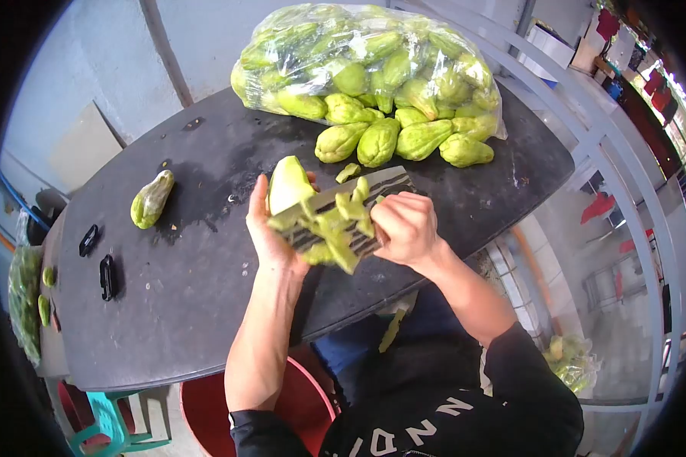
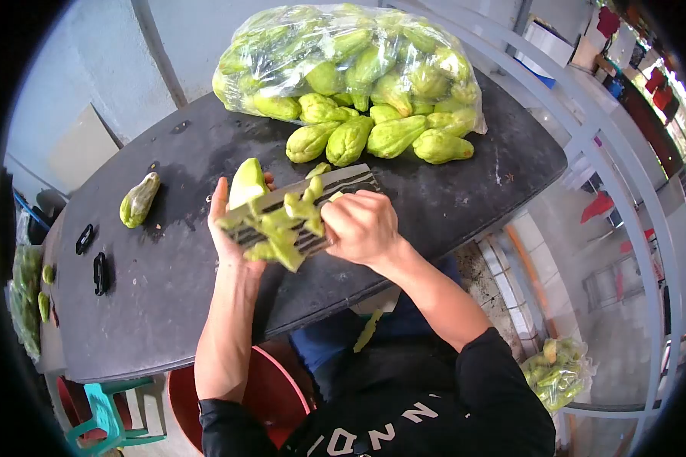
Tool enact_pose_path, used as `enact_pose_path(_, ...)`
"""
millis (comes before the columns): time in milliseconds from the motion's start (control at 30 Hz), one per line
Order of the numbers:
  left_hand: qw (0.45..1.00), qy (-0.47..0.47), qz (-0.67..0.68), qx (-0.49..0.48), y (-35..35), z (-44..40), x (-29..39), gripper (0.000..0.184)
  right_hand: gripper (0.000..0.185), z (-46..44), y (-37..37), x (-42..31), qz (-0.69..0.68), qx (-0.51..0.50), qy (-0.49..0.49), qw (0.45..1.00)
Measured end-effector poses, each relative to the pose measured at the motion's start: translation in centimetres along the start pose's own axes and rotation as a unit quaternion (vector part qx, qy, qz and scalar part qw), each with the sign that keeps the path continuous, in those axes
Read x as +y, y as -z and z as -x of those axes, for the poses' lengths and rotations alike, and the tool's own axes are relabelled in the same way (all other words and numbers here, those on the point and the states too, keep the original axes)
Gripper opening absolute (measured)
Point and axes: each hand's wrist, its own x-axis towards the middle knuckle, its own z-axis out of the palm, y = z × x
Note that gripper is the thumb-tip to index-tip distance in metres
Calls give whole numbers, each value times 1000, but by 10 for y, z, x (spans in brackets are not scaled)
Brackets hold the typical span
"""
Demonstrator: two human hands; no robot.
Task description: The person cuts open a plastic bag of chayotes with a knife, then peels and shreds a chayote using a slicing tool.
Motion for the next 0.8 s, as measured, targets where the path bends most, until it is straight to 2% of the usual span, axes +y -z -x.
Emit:
enact_pose_path(67, 996, 26, 79, -16, 4, -9, -4, 46, 22, 1, -1, -6, 21, -6, 29, 999)
enact_pose_path(133, 995, 26, 96, 2, 3, -7, -6, 46, 22, 0, -2, -12, 32, -1, 45, 998)
enact_pose_path(267, 995, 16, 97, -7, 5, -5, -7, 47, 23, -3, -2, -19, 35, 2, 66, 997)
enact_pose_path(333, 994, 35, 96, -49, 2, 0, -4, 49, 23, -4, -3, -22, 38, -8, 68, 997)
enact_pose_path(467, 995, 17, 88, -47, 4, 0, -4, 48, 23, -5, -5, -24, 31, -6, 61, 998)
enact_pose_path(533, 998, 8, 67, -1, -2, 5, -5, 47, 22, -8, -3, -21, -17, -2, 1, 1000)
enact_pose_path(567, 998, -32, -11, 44, -18, 11, -7, 46, 22, -6, -2, -15, -38, -17, -53, 998)
enact_pose_path(600, 996, -47, -34, 74, -24, 11, -9, 47, 23, -3, -7, -9, -33, 0, -83, 996)
enact_pose_path(667, 995, -39, -27, 86, -35, 16, -9, 47, 24, -4, 0, -4, -13, 0, -80, 997)
enact_pose_path(800, 999, 2, 31, -24, -7, 2, -3, 48, 25, -11, 18, -24, -46, -9, 0, 999)
